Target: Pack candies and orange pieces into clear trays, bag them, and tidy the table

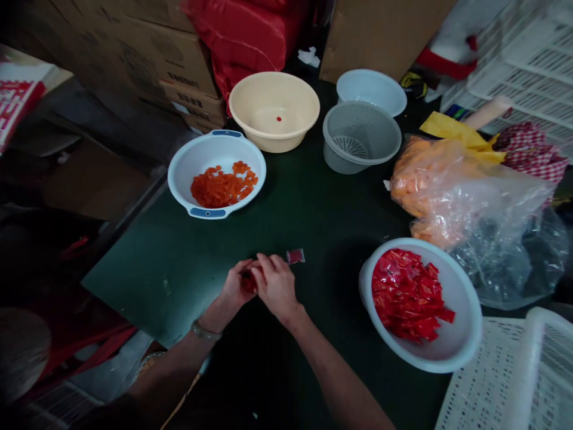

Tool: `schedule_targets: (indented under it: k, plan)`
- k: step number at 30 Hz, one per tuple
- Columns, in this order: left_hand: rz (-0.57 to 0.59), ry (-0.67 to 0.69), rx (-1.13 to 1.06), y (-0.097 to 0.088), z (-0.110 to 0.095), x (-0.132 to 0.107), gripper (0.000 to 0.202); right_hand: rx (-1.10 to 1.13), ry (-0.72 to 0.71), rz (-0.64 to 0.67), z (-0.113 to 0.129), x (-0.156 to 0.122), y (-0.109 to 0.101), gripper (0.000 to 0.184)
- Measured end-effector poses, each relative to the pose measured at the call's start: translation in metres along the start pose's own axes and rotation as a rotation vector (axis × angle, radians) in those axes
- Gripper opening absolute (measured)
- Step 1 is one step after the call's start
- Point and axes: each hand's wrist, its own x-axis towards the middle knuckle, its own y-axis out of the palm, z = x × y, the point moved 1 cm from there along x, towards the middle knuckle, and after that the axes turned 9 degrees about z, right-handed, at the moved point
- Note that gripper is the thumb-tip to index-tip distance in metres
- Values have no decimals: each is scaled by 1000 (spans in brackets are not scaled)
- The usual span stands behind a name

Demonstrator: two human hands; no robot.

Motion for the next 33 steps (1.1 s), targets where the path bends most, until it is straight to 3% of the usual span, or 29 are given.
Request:
schedule_targets:
  k: [3,6,9,13,17,19,21,23,27,30,33]
  plan:
    - [127,-27,-1,-3,-3,-2,17,-145,153,-59,-36,-8,-2,42]
    - [164,7,17,-14,-10,-8,18,-231,268,111,-75,-3,4,35]
    - [141,32,63,-25,-19,-16,24,-129,345,207,-90,-4,13,18]
    - [40,76,57,-36,-31,-27,31,349,455,160,-86,-20,21,21]
    - [-46,113,21,-45,-42,-35,49,946,517,80,-72,-31,21,56]
    - [-60,110,68,-44,-45,-38,57,1072,505,145,-60,-33,19,64]
    - [-46,103,198,-39,-43,-40,58,1099,433,211,-42,-33,17,59]
    - [-17,96,336,-30,-39,-40,56,1125,407,188,-22,-34,13,51]
    - [-1,67,433,-16,-23,-36,58,1401,457,-106,-6,-43,-13,48]
    - [-20,-4,478,-11,-12,-34,56,1629,536,-442,-29,-65,-53,46]
    - [-44,-72,484,-6,-3,-33,55,1712,659,-839,-64,-105,-93,49]
